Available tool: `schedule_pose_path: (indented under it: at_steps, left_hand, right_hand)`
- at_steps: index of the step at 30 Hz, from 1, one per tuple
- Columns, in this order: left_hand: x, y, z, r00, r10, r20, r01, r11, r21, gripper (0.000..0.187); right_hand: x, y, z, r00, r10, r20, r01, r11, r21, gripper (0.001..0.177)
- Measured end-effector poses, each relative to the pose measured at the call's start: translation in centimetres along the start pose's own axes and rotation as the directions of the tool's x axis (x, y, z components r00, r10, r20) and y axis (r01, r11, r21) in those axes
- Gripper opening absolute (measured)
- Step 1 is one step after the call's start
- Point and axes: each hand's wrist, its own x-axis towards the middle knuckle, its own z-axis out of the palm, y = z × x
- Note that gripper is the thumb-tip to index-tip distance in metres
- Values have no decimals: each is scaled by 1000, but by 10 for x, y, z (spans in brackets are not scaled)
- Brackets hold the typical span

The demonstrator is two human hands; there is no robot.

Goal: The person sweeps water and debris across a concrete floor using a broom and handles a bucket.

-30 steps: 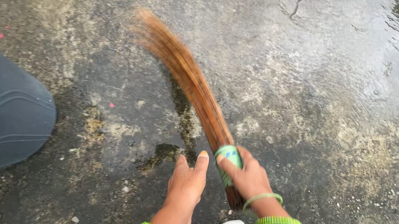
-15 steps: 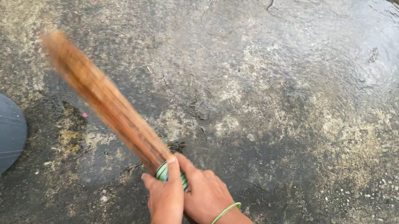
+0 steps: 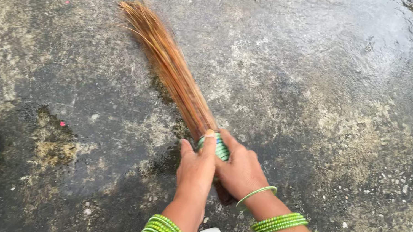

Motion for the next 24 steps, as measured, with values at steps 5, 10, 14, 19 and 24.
schedule_pose_path:
  at_steps: [5, 10, 14, 19, 24]
  left_hand:
    - [-10, -20, 4, 989, -109, -105, 106, 994, -33, 111]
    - [3, -83, 18, 954, -134, -268, 146, 989, 22, 119]
    - [14, -80, 36, 965, -214, -154, 238, 959, 154, 119]
    - [1, -11, 48, 991, -128, -41, 133, 977, 166, 113]
    - [-12, 22, 29, 994, 39, -104, -47, 996, -82, 106]
  right_hand:
    - [-38, -21, -6, 977, -114, 182, 122, 992, -28, 67]
    - [-51, 1, 6, 946, -117, 303, 137, 989, -49, 57]
    - [-45, 36, 14, 946, 133, 294, -180, 974, 141, 56]
    - [-10, 59, 16, 991, 88, 105, -124, 901, 415, 48]
    - [-12, 14, -2, 998, 25, -66, 4, 913, 408, 44]
